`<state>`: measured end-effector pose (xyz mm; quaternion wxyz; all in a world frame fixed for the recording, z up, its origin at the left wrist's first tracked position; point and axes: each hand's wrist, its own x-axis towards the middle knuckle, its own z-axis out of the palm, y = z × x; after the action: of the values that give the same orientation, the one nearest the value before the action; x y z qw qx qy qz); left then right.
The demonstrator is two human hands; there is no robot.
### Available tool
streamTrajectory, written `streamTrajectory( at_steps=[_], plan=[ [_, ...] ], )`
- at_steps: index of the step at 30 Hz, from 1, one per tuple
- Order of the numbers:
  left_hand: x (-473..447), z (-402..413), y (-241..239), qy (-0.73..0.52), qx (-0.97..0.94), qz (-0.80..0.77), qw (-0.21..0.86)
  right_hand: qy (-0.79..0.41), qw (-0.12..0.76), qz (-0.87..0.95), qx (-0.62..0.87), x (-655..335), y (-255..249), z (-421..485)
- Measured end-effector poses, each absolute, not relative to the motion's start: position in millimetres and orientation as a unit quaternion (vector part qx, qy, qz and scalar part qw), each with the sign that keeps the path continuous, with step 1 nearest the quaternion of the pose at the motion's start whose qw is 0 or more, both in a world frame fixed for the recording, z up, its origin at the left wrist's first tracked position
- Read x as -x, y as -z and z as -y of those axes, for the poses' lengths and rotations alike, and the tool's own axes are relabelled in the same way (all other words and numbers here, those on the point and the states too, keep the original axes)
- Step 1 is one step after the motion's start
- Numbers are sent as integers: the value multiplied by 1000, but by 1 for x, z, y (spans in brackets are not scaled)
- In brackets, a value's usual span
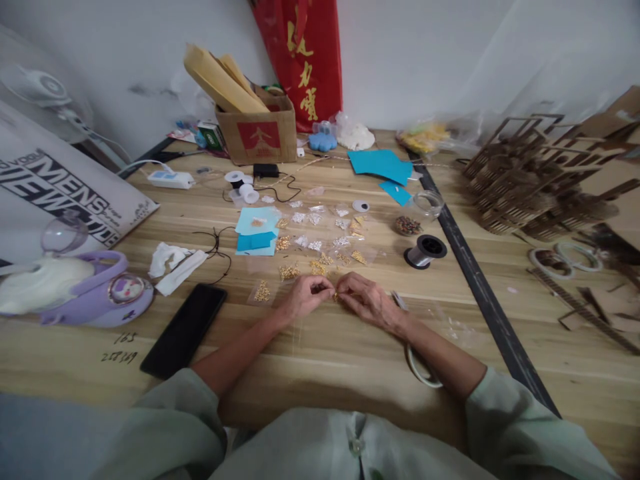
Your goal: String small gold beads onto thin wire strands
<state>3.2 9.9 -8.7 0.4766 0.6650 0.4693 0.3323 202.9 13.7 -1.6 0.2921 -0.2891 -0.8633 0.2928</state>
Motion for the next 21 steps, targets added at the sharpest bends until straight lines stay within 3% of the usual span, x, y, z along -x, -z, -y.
streamTrajectory(
  at_steps=[21],
  plan=[
    [-5,-9,7,-381,-634,-402,540,-313,278,849,323,-202,0,-11]
  ],
)
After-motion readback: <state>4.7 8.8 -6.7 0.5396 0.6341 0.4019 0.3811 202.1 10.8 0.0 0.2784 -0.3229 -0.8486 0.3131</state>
